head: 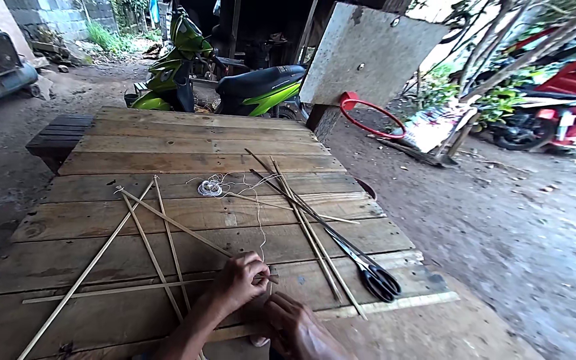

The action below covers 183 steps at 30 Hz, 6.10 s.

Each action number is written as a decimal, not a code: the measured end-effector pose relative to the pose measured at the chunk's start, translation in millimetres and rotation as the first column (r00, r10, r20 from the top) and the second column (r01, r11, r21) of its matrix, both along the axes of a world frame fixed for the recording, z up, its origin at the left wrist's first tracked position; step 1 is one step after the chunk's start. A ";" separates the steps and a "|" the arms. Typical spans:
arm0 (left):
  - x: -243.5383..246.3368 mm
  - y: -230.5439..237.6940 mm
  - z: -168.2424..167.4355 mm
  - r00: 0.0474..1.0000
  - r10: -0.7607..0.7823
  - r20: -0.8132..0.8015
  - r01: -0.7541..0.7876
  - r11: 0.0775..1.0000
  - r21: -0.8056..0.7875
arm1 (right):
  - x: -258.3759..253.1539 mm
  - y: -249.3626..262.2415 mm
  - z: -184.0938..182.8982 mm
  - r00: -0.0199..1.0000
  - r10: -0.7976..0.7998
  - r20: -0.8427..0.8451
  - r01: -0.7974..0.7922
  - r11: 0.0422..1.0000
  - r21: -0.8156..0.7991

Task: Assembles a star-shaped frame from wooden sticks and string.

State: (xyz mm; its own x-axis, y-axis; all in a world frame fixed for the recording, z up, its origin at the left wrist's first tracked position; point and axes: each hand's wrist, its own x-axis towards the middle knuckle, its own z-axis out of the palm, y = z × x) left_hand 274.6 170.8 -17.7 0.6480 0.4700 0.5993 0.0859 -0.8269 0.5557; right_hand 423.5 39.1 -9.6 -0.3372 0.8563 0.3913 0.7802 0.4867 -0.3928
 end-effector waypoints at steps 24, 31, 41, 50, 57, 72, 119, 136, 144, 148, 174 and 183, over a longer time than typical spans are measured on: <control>-3.4 -1.5 2.6 0.991 0.080 0.106 -0.087 0.994 0.063 | 26.9 -17.1 -9.8 0.861 -0.508 0.022 0.506 0.861 0.048; -2.5 -2.8 -2.2 0.995 0.064 0.077 -0.071 0.994 0.084 | -4.6 -25.0 15.0 0.974 -0.193 -0.119 0.208 0.971 0.122; -4.3 -3.0 -1.6 0.980 0.013 0.198 -0.034 0.994 0.104 | 51.0 78.6 23.0 0.920 -0.377 -0.105 0.369 0.925 -0.093; -0.4 -5.5 -3.4 0.981 0.044 0.189 -0.063 0.993 0.100 | -12.1 -1.2 -26.4 0.924 -0.380 0.040 0.348 0.882 0.319; -3.3 -9.2 -5.1 0.987 -0.066 0.144 0.058 0.997 0.059 | 21.6 38.9 30.3 0.972 -0.233 -0.039 0.236 0.948 0.213; -10.5 -11.8 0.5 0.989 -0.122 0.079 0.120 0.992 0.024 | 34.3 46.3 -2.1 0.899 -0.306 -0.312 0.263 0.949 -0.174; -33.6 -79.1 43.8 0.836 0.305 -0.456 -0.548 0.515 -0.659 | -3.6 35.9 20.6 0.714 -0.173 -0.679 -0.197 0.880 -0.431; -38.3 -68.4 47.7 0.833 0.268 -0.484 -0.549 0.515 -0.658 | 4.7 34.3 7.3 0.681 -0.011 -0.732 -0.303 0.906 -0.295; -41.8 -70.4 51.6 0.862 0.298 -0.411 -0.427 0.863 -0.271 | 4.9 36.5 8.9 0.479 -0.140 -0.866 -0.339 0.881 -0.330; -44.7 -68.8 52.3 0.885 0.282 -0.371 -0.405 0.860 -0.310 | 4.2 41.4 7.9 0.510 -0.220 -0.832 -0.249 0.888 -0.387; -20.7 -12.8 59.6 0.783 0.076 -0.617 -0.224 0.960 -0.166 | 6.7 31.9 4.6 0.545 -0.328 -0.771 0.015 0.924 -0.383; -33.4 28.6 62.6 0.778 -0.180 -0.602 -0.040 0.942 -0.334 | -6.3 13.6 -6.1 0.360 -0.329 -0.873 -0.011 0.934 -0.356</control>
